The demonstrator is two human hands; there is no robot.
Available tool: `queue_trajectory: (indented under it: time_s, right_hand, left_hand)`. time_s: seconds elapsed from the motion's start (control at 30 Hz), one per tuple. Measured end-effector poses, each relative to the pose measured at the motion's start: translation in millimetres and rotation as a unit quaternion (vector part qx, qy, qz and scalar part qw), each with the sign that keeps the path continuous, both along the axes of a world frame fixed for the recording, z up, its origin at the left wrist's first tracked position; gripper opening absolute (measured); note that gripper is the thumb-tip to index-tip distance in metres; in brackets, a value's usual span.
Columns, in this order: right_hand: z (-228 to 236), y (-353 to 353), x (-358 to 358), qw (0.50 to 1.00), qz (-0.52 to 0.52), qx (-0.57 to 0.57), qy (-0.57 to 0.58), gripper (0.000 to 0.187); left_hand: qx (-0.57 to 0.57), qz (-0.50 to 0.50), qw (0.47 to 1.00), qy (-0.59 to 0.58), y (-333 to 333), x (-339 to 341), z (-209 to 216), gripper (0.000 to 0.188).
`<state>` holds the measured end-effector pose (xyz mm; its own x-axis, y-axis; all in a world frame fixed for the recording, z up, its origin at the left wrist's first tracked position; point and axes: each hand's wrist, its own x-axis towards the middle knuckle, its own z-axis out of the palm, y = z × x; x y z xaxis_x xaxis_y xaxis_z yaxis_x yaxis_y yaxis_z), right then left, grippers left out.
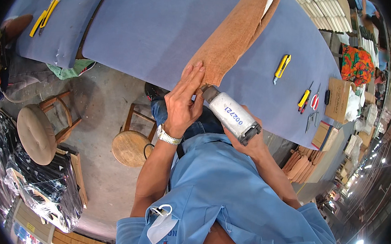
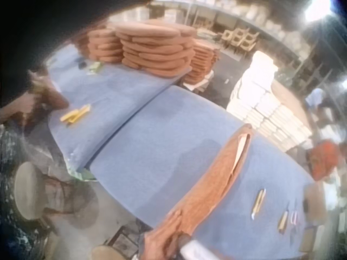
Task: The person assembles shoe components by folding and stapling a brown insole-like piece with a white foam insert. They use a yellow utility knife to trim edges, then repeatedly staple the folded edges with a pneumatic stapler, flipping the piece to work on both sides.
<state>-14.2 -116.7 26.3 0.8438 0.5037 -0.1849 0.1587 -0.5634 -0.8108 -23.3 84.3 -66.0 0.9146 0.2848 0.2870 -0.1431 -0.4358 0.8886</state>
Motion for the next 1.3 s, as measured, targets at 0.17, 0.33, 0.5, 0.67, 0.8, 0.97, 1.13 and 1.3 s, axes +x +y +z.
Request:
queue_trajectory:
  time_s: [0.17, 0.33, 0.5, 0.67, 0.8, 0.97, 1.13, 1.3]
  right_hand:
    - [2, 6, 5, 1.0, -0.005, -0.002, 0.005, 0.037]
    - [-2, 5, 5, 1.0, 0.0, -0.014, 0.023, 0.05]
    - [-2, 3, 5, 0.998, -0.001, -0.021, 0.057, 0.056]
    - [27, 14, 8, 0.996, -0.007, -0.032, 0.079, 0.037]
    - [38, 16, 14, 0.994, 0.004, -0.031, 0.105, 0.061]
    - [30, 12, 19, 0.995, -0.004, 0.038, 0.095, 0.068]
    - [21, 11, 16, 0.996, -0.028, 0.038, 0.075, 0.069]
    - [25, 18, 26, 1.0, 0.012, 0.013, 0.015, 0.069]
  left_hand:
    - [-0.018, -0.004, 1.0, 0.002, -1, 1, -1, 0.067]
    - [-0.042, -0.015, 0.999, 0.023, 0, -3, 7, 0.068]
    - [-0.034, -0.013, 0.999, 0.022, -2, -5, 1, 0.065]
    - [-0.041, 0.0, 0.999, 0.002, -8, -8, -4, 0.064]
    - [-0.036, 0.014, 0.999, -0.008, -15, -8, 0, 0.066]
    - [-0.032, 0.019, 0.999, -0.015, -14, -3, 3, 0.059]
    - [-0.023, 0.018, 0.999, -0.028, -8, -1, 0, 0.054]
    - [-0.033, 0.006, 0.999, -0.017, -3, -1, 2, 0.059]
